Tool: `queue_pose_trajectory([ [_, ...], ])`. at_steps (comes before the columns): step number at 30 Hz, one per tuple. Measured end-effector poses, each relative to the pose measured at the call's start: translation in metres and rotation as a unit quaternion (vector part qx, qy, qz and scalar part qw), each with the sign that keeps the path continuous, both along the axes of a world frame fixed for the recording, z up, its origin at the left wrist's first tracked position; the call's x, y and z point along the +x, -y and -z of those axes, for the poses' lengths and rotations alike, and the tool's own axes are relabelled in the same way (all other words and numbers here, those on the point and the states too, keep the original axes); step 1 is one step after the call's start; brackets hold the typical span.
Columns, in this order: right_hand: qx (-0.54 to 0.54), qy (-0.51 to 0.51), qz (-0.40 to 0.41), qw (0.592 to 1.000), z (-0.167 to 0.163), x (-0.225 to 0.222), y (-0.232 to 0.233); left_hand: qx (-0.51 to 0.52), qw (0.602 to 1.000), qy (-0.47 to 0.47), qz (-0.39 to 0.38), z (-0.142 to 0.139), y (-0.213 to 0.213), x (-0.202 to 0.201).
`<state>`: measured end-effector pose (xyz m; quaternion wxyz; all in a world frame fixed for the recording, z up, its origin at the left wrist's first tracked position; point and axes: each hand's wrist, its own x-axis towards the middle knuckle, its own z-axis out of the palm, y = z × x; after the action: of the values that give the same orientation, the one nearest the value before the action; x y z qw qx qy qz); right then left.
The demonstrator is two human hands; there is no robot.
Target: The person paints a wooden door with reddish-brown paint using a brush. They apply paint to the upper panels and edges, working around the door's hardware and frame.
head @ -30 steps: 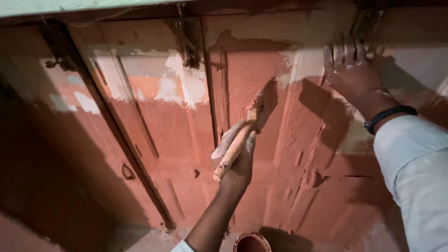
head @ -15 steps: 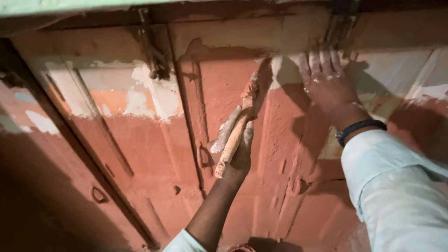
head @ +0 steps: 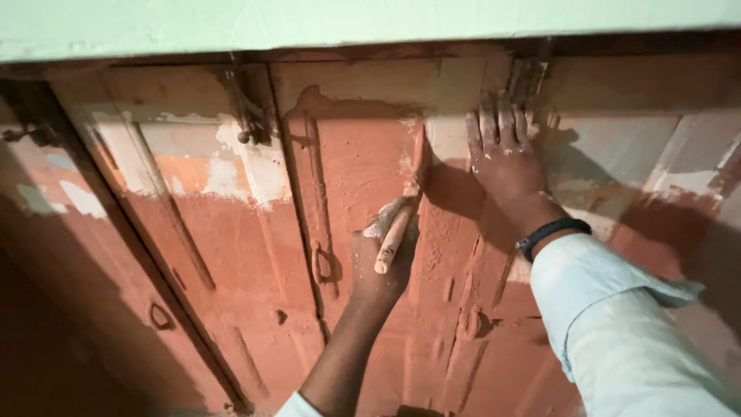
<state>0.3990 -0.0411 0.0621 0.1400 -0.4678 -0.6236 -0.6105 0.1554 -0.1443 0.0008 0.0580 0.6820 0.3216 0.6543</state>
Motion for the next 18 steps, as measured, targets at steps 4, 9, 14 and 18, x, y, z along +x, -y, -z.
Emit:
queue_pose_trajectory([
  [4, -0.032, -0.035, -0.012, 0.999, 0.007, 0.0, -0.012, -0.016, 1.0, -0.007, -0.008, -0.011, 0.017, -0.012],
  [9, 0.031, 0.017, 0.096, 0.995, 0.006, 0.001, -0.021, 0.078, 0.995, 0.003, -0.062, -0.017, 0.003, -0.003],
  [14, -0.075, 0.002, 0.108, 0.991, 0.002, -0.005, -0.007, -0.038, 0.996, -0.079, -0.003, 0.008, -0.026, 0.026],
  [18, -0.04, 0.019, 0.073, 0.996, -0.001, -0.005, 0.002, -0.115, 0.954, 0.139, 0.24, 0.041, -0.037, 0.042],
])
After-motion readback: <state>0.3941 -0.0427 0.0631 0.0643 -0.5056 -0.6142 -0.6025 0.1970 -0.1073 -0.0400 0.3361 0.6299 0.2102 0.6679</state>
